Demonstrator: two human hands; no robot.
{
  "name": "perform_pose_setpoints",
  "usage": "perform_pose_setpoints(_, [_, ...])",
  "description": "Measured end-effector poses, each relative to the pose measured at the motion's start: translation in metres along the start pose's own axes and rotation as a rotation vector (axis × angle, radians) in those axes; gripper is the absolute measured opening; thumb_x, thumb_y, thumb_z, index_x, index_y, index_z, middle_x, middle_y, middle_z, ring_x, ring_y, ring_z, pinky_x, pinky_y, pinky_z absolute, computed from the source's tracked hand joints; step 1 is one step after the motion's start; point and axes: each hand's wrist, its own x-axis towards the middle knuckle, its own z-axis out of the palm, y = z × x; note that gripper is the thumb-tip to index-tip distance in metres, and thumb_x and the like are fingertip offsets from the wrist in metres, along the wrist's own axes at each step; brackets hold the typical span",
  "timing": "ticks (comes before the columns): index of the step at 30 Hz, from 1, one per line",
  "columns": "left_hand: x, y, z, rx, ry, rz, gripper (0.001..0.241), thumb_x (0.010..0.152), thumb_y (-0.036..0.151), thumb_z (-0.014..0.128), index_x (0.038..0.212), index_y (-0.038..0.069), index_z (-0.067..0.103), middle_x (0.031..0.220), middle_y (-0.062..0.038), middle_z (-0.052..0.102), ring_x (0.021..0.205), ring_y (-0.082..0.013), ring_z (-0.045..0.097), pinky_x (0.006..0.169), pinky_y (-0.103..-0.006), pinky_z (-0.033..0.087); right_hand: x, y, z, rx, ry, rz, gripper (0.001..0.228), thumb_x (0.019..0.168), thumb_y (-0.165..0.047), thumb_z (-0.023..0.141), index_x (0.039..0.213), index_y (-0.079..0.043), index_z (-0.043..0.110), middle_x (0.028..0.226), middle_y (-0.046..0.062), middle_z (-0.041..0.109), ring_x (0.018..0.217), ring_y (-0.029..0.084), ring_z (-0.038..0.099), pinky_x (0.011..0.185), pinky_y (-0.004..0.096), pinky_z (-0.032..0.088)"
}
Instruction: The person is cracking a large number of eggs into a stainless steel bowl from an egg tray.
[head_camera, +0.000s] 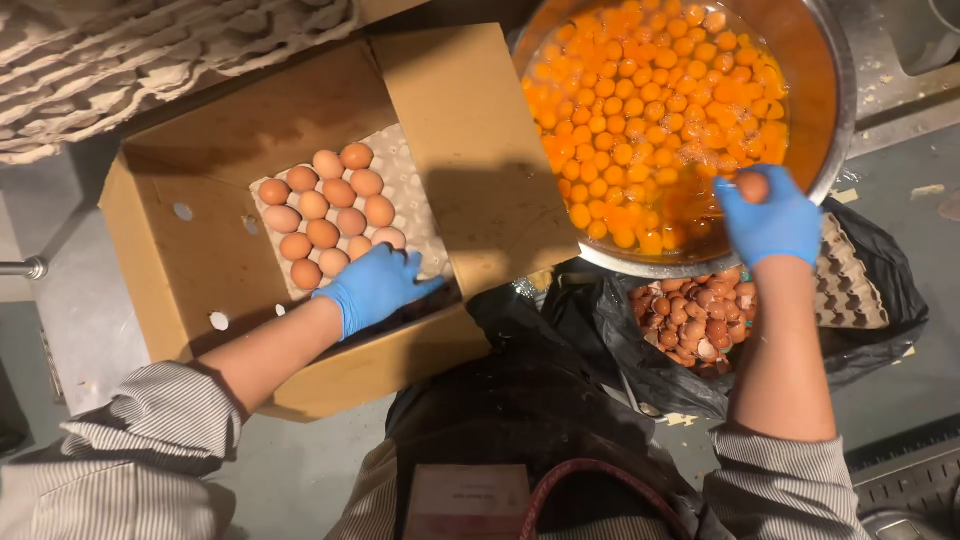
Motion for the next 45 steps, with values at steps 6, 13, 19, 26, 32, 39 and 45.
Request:
perform_pose_setpoints(6, [-0.004,-0.001,0.005,-0.151,-0.069,0.044,0.012,0.087,0.016,0.059,0.094,0.010,0.067,0.094,-0.008,0.067,0.089,-0.0250,0.066,0.079,-0.0366,0.053,-0.048,0.034,-0.052,0.247,0.189,0.167,0.054,0.095,-0.046,0.077,0.128,-0.004,0.069,0.113,0.020,0.073,0.100,0.039,0.072,0.089,0.046,0.056])
perform_pose_setpoints(13, [-0.014,0.003,-0.132,-0.951,0.593,-0.580,0.041,0.085,0.014,0.071,0.121,-0.005,0.063,0.113,-0.018,0.062,0.103,-0.0342,0.062,0.082,-0.0371,0.055,-0.094,0.064,-0.048,-0.192,0.150,-0.052,0.086,0.083,-0.029,0.093,0.149,0.008,0.052,0.145,0.030,0.056,0.125,0.043,0.058,0.101,0.049,0.049])
perform_pose_setpoints(19, [0.065,0.064,-0.200,-1.133,0.702,-0.423,0.035,0.094,0.017,0.071,0.125,0.008,0.059,0.124,-0.020,0.065,0.112,-0.0328,0.067,0.098,-0.0369,0.055,-0.140,-0.138,-0.055,0.291,0.088,-0.694,0.070,0.069,-0.023,0.084,0.129,0.004,0.061,0.140,0.036,0.048,0.123,0.043,0.058,0.104,0.046,0.048])
perform_pose_setpoints(26, [0.064,0.044,-0.171,-0.890,0.862,-0.446,0.058,0.092,0.021,0.069,0.141,-0.002,0.050,0.123,-0.023,0.065,0.106,-0.0364,0.066,0.091,-0.0429,0.052,-0.094,-0.086,0.001,0.451,0.044,-0.330,0.052,0.090,-0.025,0.079,0.138,-0.007,0.068,0.125,0.015,0.071,0.109,0.028,0.069,0.098,0.035,0.054])
perform_pose_setpoints(32, [-0.001,-0.014,-0.091,-0.667,0.550,-0.764,0.024,0.093,0.024,0.066,0.106,0.004,0.064,0.087,-0.016,0.066,0.078,-0.0347,0.064,0.068,-0.0465,0.050,-0.056,0.027,0.038,-0.014,0.115,-0.262,0.039,0.094,-0.032,0.087,0.123,-0.008,0.075,0.119,0.019,0.076,0.108,0.034,0.072,0.097,0.042,0.056])
perform_pose_setpoints(39, [0.000,-0.002,0.014,-0.612,-0.119,-0.626,0.036,0.085,0.025,0.063,0.112,0.002,0.060,0.082,-0.014,0.068,0.066,-0.0333,0.070,0.057,-0.0464,0.054,-0.032,-0.022,0.019,-0.010,0.063,-0.108,0.051,0.089,-0.041,0.086,0.122,-0.007,0.068,0.105,0.020,0.074,0.096,0.037,0.073,0.086,0.045,0.056])
perform_pose_setpoints(45, [0.011,0.007,0.063,-0.061,0.011,-0.372,0.026,0.092,0.010,0.063,0.117,0.002,0.063,0.077,-0.009,0.071,0.067,-0.0242,0.070,0.053,-0.0382,0.054,0.000,-0.034,0.028,-0.227,-0.003,-0.039,0.050,0.092,-0.056,0.081,0.121,-0.015,0.074,0.096,0.023,0.074,0.089,0.045,0.069,0.078,0.052,0.054])
